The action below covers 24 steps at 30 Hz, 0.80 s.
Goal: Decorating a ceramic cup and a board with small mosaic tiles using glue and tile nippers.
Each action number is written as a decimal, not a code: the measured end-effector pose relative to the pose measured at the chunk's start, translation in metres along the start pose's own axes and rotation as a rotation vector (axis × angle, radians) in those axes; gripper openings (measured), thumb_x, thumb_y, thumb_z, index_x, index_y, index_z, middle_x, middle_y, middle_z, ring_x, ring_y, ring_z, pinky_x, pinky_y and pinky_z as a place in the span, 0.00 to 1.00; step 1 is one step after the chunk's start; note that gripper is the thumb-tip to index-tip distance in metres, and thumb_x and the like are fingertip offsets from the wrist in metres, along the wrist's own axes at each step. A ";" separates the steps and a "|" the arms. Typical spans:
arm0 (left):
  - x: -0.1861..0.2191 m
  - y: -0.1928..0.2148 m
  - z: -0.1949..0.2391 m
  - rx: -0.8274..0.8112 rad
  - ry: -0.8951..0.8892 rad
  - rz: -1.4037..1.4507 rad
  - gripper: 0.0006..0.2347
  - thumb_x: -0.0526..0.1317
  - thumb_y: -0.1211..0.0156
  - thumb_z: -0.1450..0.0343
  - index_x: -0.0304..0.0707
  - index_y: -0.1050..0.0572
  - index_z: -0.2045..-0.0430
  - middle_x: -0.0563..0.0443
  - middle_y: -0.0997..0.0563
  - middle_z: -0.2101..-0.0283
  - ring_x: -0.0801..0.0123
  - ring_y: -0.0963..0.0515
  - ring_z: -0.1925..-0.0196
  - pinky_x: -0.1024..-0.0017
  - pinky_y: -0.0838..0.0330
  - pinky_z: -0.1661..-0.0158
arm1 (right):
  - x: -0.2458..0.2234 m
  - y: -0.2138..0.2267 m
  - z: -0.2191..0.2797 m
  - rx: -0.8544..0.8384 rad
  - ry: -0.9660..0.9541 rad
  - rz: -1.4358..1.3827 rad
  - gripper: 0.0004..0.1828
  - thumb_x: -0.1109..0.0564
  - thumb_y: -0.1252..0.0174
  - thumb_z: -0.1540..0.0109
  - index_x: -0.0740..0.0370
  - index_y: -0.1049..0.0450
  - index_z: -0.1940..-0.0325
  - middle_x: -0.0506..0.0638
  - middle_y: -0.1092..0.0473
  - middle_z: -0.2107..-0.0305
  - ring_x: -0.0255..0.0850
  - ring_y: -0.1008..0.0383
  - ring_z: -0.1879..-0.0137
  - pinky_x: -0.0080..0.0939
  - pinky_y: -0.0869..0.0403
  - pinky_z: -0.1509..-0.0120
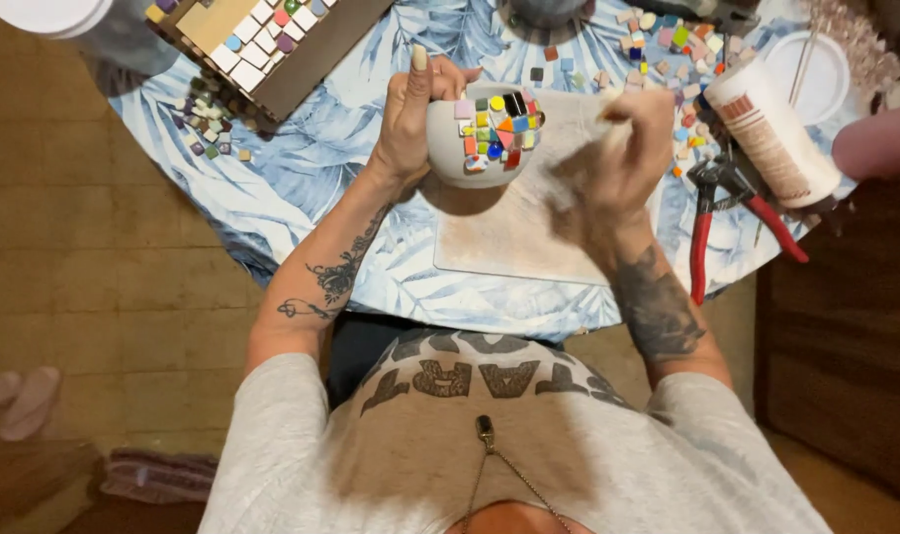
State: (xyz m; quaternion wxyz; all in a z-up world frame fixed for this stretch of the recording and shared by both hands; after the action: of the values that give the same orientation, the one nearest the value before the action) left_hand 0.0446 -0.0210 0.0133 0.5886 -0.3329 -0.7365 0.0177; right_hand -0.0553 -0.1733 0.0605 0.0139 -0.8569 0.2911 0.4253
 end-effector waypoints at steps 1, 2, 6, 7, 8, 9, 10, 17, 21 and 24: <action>-0.001 0.000 0.001 -0.015 -0.003 -0.033 0.24 0.56 0.66 0.35 0.35 0.38 0.96 0.54 0.36 0.80 0.73 0.35 0.75 0.60 0.36 0.49 | 0.003 0.001 0.007 -0.031 0.311 0.127 0.16 0.47 0.61 0.42 0.64 0.41 0.69 0.51 0.48 0.72 0.39 0.45 0.71 0.36 0.39 0.76; -0.002 0.000 0.002 -0.031 -0.006 -0.066 0.25 0.57 0.67 0.35 0.35 0.38 0.96 0.54 0.36 0.81 0.73 0.35 0.75 0.59 0.36 0.49 | 0.008 0.000 0.019 -0.060 0.625 0.250 0.07 0.53 0.56 0.47 0.58 0.37 0.75 0.50 0.46 0.72 0.42 0.49 0.66 0.43 0.45 0.63; 0.003 0.000 0.004 -0.046 0.016 -0.178 0.25 0.58 0.68 0.35 0.37 0.39 0.96 0.54 0.37 0.84 0.73 0.35 0.77 0.62 0.34 0.51 | -0.011 -0.020 0.027 -0.265 0.721 0.365 0.16 0.41 0.59 0.41 0.49 0.28 0.65 0.48 0.50 0.74 0.43 0.52 0.65 0.49 0.50 0.59; 0.004 -0.001 0.004 -0.060 -0.010 -0.209 0.25 0.56 0.69 0.34 0.36 0.39 0.96 0.54 0.37 0.84 0.73 0.35 0.77 0.63 0.33 0.52 | -0.008 -0.021 0.029 -0.291 0.745 0.390 0.16 0.40 0.58 0.42 0.46 0.28 0.64 0.48 0.50 0.72 0.43 0.52 0.64 0.49 0.51 0.57; 0.005 -0.002 0.003 -0.073 -0.035 -0.240 0.25 0.55 0.70 0.33 0.35 0.39 0.96 0.53 0.37 0.84 0.73 0.35 0.76 0.64 0.33 0.52 | -0.006 -0.022 0.031 -0.318 0.769 0.414 0.16 0.38 0.57 0.42 0.43 0.28 0.64 0.49 0.49 0.71 0.42 0.52 0.62 0.49 0.51 0.55; 0.003 -0.002 0.003 -0.075 -0.036 -0.237 0.25 0.55 0.70 0.33 0.35 0.39 0.96 0.53 0.37 0.84 0.73 0.35 0.76 0.64 0.33 0.52 | -0.009 -0.023 0.030 -0.319 0.769 0.418 0.16 0.38 0.57 0.42 0.43 0.28 0.64 0.49 0.49 0.71 0.42 0.52 0.62 0.49 0.51 0.55; 0.002 -0.002 0.003 -0.074 -0.031 -0.244 0.25 0.55 0.70 0.33 0.35 0.39 0.97 0.53 0.37 0.83 0.73 0.35 0.76 0.64 0.32 0.52 | -0.011 -0.024 0.029 -0.327 0.767 0.416 0.18 0.38 0.60 0.42 0.43 0.28 0.62 0.48 0.50 0.72 0.42 0.52 0.63 0.49 0.51 0.56; -0.002 -0.001 0.004 -0.074 -0.041 -0.298 0.25 0.55 0.70 0.33 0.34 0.38 0.96 0.52 0.35 0.82 0.72 0.34 0.77 0.64 0.31 0.53 | -0.011 -0.026 0.030 -0.385 0.744 0.461 0.22 0.36 0.62 0.41 0.45 0.28 0.58 0.49 0.50 0.71 0.43 0.50 0.64 0.50 0.52 0.55; -0.001 -0.001 0.004 -0.071 -0.025 -0.303 0.26 0.55 0.70 0.33 0.35 0.39 0.97 0.53 0.36 0.83 0.73 0.34 0.77 0.65 0.30 0.53 | -0.011 -0.026 0.030 -0.359 0.753 0.470 0.22 0.35 0.62 0.42 0.43 0.27 0.59 0.49 0.49 0.72 0.43 0.50 0.64 0.50 0.51 0.55; 0.001 -0.001 0.003 -0.070 -0.043 -0.339 0.26 0.54 0.71 0.32 0.34 0.41 0.98 0.53 0.38 0.85 0.73 0.35 0.77 0.66 0.30 0.53 | -0.009 -0.027 0.030 -0.379 0.737 0.472 0.21 0.37 0.60 0.41 0.45 0.27 0.58 0.49 0.49 0.71 0.44 0.50 0.64 0.50 0.52 0.55</action>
State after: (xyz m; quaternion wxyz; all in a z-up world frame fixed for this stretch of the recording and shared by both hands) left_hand 0.0411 -0.0197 0.0138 0.5553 -0.2240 -0.7946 -0.1003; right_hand -0.0673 -0.1381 0.0423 -0.3435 -0.8486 0.3806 0.1302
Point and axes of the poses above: each hand's wrist, its own z-axis away from the middle knuckle, its own y-axis out of the back of the hand, x = y × z, the point moved 5 cm from there along -z, towards the middle knuckle
